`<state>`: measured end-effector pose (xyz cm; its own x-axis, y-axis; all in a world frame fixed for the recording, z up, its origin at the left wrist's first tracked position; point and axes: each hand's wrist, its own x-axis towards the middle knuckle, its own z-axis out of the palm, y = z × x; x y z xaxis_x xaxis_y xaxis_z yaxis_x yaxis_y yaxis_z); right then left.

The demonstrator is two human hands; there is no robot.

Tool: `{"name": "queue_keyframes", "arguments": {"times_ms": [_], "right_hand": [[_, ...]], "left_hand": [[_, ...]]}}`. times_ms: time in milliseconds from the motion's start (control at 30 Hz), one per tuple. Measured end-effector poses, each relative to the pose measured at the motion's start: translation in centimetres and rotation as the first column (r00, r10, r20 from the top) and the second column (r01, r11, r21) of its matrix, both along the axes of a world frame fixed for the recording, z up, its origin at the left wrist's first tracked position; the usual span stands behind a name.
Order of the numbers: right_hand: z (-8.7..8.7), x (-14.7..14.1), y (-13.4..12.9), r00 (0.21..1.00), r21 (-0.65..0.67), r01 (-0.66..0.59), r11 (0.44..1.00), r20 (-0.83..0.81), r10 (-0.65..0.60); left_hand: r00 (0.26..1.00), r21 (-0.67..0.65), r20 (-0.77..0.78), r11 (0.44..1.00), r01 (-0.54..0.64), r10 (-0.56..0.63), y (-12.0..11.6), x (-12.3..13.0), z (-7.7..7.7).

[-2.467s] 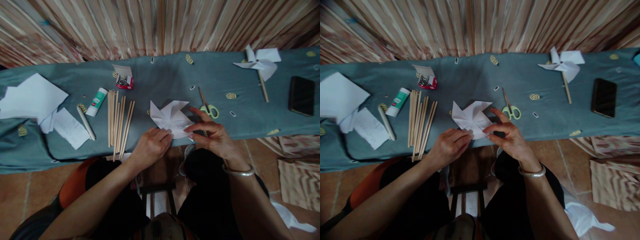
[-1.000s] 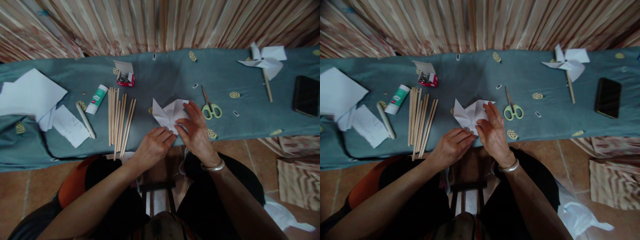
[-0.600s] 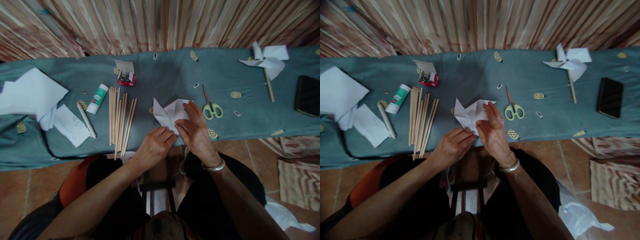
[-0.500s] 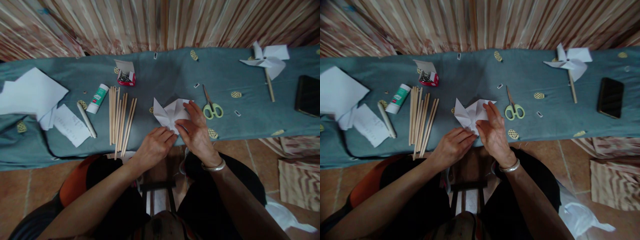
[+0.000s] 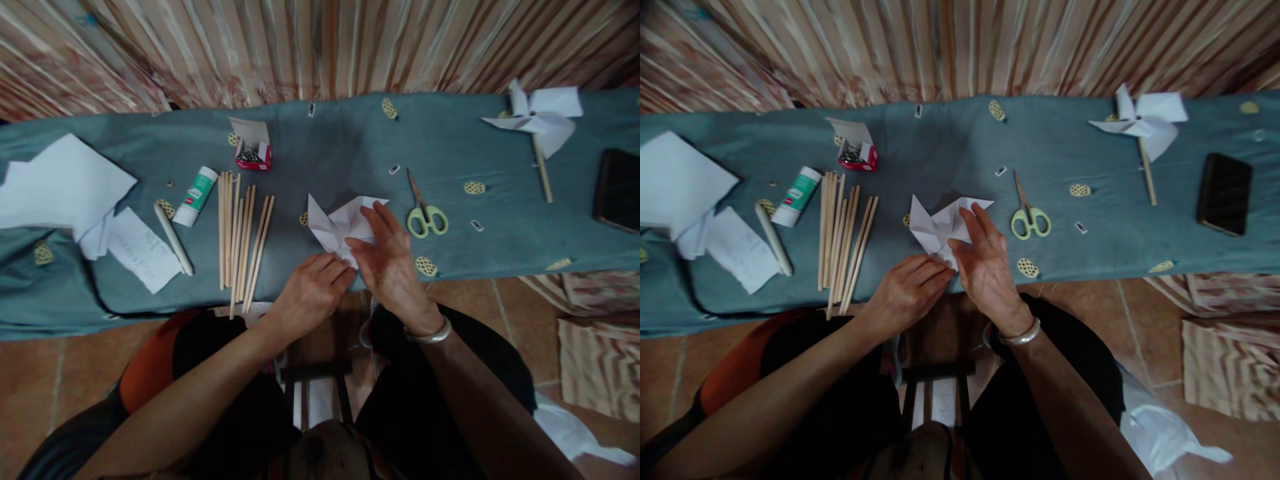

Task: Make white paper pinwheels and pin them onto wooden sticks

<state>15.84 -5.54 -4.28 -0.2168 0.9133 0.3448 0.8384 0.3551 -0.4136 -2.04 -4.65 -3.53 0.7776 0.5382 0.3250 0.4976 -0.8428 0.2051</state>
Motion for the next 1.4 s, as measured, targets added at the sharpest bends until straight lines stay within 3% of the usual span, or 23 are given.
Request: {"name": "queue_keyframes", "arguments": {"times_ms": [333,733,1233,1400], "right_hand": [[-0.2,-0.6,-0.7,1.000,-0.080,0.012,0.997,0.018,-0.010],[-1.1,-0.9,-0.6,0.984,-0.006,0.008,1.000,0.179,-0.007],[-1.9,-0.3,-0.1,0.993,0.070,0.029,0.997,0.111,-0.036],[-1.5,0.8,0.2,0.997,0.069,0.073,0.995,-0.007,-0.073]], "left_hand": [[1.000,-0.080,0.016,0.997,-0.011,0.012,0.0,0.0,-0.3],[0.996,-0.072,-0.090,0.997,-0.008,0.001,0.0,0.3,-0.1],[0.999,-0.051,0.004,0.998,-0.040,0.040,0.0,0.3,-0.7],[0.999,-0.026,0.013,0.999,-0.039,0.040,0.2,0.2,-0.8]]}}
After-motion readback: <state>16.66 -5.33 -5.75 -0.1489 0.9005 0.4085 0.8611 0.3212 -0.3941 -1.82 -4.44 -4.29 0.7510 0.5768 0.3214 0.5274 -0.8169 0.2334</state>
